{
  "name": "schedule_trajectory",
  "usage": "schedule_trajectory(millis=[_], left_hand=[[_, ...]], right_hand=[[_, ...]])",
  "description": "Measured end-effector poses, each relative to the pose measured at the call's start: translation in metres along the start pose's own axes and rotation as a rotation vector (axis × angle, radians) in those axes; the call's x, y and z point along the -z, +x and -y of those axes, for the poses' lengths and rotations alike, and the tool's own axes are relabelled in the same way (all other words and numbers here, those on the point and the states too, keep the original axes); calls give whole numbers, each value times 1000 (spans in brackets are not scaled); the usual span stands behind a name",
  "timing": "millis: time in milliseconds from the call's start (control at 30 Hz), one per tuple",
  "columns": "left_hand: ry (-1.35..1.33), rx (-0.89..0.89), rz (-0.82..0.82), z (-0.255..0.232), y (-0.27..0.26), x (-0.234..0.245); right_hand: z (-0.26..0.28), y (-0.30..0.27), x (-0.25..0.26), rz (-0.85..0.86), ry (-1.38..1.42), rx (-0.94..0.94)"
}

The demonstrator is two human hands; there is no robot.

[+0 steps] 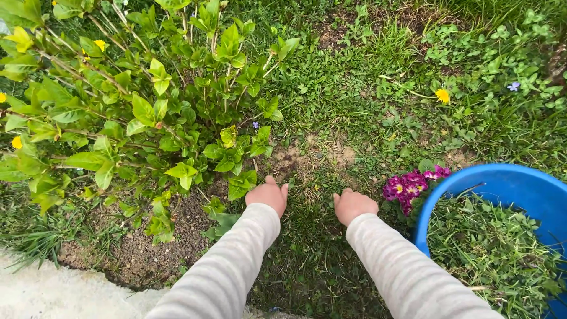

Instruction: The person pulls weeds and grass by hand from a garden bed and places them into a blue bucket. The person also picks a dandelion flower and adds it to the bucket.

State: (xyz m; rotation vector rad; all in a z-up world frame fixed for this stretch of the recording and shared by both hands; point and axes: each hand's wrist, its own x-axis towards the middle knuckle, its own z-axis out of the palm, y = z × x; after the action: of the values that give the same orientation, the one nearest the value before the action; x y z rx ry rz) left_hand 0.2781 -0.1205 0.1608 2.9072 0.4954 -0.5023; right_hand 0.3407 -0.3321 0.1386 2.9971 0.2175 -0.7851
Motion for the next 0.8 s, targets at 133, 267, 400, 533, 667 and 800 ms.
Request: schedule_trajectory(millis=[133, 267, 400, 533, 667, 800], left_hand=[[29, -89, 41, -9, -3, -4], [78, -76, -86, 8, 62, -110], [74, -156, -100, 11, 57, -105], [-23, -175, 112, -3, 8, -53], [-2, -35, 264, -41, -34, -34], [-67, -320, 54, -81, -58, -14]], right_hand=[[-18, 41, -43, -56, 39, 81], [-14, -1, -18, -136, 126, 114], [-11, -15, -1, -38, 186, 149], [7, -33, -26, -84, 234, 179], [15, -80, -38, -48, 268, 117], [-10, -125, -10, -285, 419, 145]])
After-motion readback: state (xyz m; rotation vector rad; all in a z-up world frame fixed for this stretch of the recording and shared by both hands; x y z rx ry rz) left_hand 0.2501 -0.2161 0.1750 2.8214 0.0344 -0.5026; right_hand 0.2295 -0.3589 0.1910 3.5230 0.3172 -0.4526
